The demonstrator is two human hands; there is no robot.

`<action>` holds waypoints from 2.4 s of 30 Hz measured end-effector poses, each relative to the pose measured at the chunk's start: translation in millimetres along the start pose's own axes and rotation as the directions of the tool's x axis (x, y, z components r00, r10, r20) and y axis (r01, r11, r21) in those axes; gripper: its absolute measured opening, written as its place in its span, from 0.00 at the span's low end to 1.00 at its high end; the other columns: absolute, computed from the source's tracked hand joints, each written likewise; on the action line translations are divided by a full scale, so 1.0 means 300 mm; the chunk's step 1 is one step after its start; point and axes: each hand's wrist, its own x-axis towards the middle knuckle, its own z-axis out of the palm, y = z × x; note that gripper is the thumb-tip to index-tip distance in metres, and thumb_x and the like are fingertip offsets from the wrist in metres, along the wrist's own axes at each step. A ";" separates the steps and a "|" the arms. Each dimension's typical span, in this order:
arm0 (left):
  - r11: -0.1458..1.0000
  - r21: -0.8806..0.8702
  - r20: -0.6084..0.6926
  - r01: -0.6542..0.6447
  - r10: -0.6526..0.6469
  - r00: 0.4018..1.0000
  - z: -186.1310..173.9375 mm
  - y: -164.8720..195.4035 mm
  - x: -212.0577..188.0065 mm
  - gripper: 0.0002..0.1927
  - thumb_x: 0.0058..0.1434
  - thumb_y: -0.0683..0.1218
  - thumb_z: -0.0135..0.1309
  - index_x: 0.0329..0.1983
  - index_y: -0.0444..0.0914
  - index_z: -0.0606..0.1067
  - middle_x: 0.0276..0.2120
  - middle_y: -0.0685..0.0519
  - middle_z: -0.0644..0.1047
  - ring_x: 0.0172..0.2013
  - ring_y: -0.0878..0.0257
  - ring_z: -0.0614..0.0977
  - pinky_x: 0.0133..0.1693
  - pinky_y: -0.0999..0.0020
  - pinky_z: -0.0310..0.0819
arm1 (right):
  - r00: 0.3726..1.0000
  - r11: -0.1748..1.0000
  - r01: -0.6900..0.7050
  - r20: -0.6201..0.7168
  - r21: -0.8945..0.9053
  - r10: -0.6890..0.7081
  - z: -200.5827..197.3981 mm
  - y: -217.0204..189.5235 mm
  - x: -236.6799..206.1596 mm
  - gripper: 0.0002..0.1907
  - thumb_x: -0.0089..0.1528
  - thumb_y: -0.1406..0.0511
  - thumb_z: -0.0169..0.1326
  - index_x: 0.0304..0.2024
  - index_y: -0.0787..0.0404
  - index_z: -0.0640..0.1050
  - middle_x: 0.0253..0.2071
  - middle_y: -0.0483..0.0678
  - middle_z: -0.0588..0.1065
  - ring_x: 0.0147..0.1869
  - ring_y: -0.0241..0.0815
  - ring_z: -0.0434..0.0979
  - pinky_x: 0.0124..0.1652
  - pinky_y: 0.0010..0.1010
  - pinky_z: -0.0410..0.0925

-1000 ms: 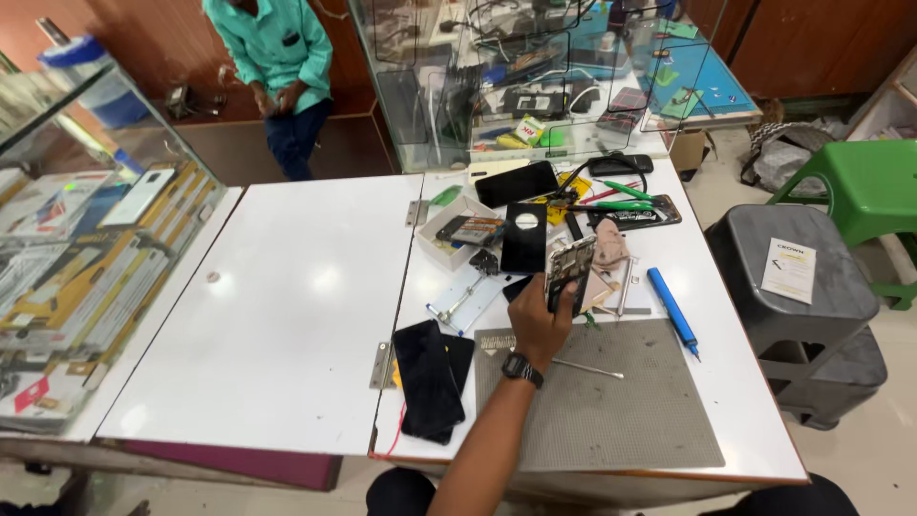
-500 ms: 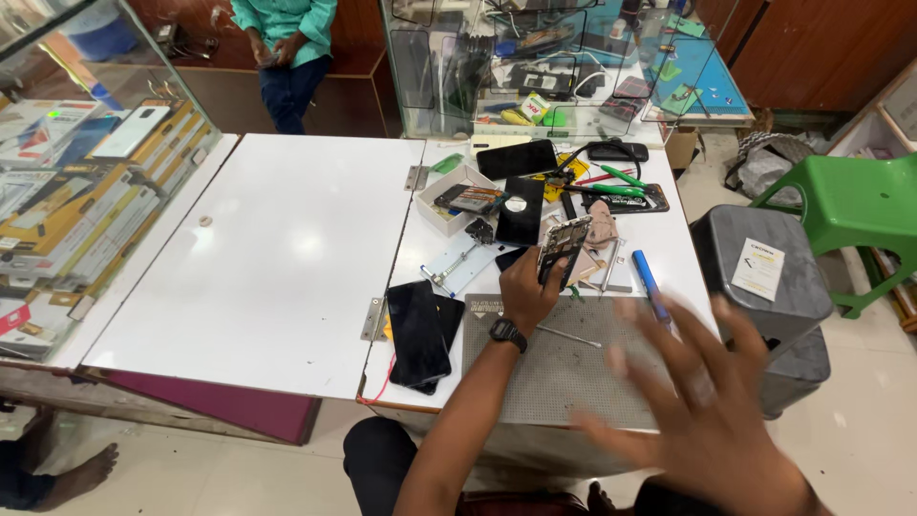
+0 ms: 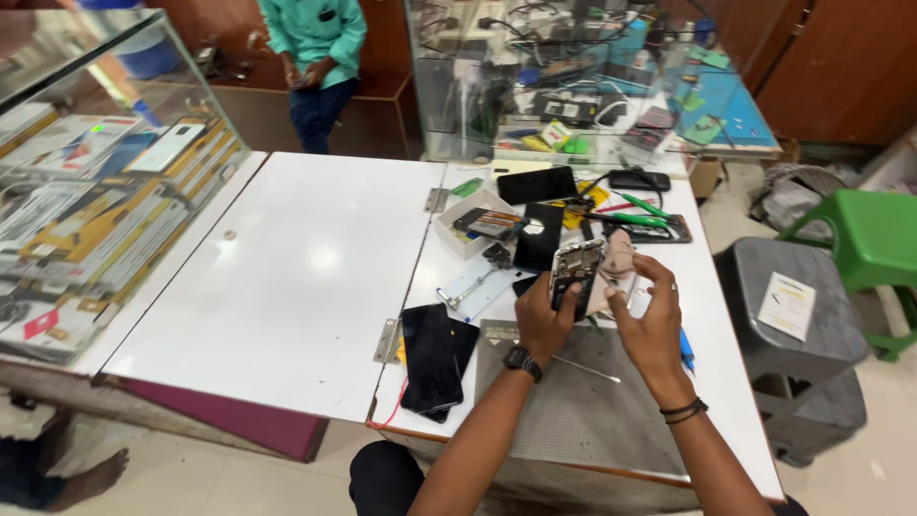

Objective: The person repairs a disassembled smartphone on a workbench. They use a blue handheld hot-air tool on the phone's internal board, then hold the phone frame and press a battery and flex cable into place, and finally work on the phone's edge and screen assembly with their fingers.

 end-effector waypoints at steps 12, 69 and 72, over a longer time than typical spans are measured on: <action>0.993 0.112 -0.026 0.032 -0.030 0.999 0.093 -0.127 0.096 0.19 0.69 0.58 0.55 0.38 0.36 0.75 0.28 0.45 0.78 0.30 0.47 0.83 0.31 0.58 0.74 | 0.998 0.975 0.009 -0.060 0.221 0.005 0.261 0.279 0.158 0.10 0.68 0.67 0.59 0.51 0.65 0.79 0.41 0.50 0.81 0.42 0.37 0.80 0.43 0.27 0.73; 0.999 -0.023 0.104 -0.034 0.036 0.994 0.189 -0.276 0.039 0.21 0.69 0.56 0.55 0.48 0.33 0.77 0.34 0.46 0.83 0.32 0.57 0.86 0.33 0.66 0.77 | 0.987 0.851 -0.018 0.146 0.524 -0.069 0.232 0.439 0.132 0.14 0.72 0.60 0.53 0.44 0.67 0.77 0.41 0.46 0.75 0.45 0.34 0.74 0.48 0.25 0.69; 0.994 -0.100 0.081 0.037 -0.028 0.996 0.191 -0.282 0.045 0.22 0.70 0.57 0.55 0.49 0.33 0.77 0.34 0.46 0.83 0.33 0.57 0.87 0.34 0.66 0.79 | 0.992 0.875 -0.019 0.121 0.483 -0.045 0.240 0.417 0.147 0.13 0.71 0.61 0.54 0.46 0.67 0.78 0.42 0.47 0.76 0.44 0.35 0.75 0.47 0.26 0.70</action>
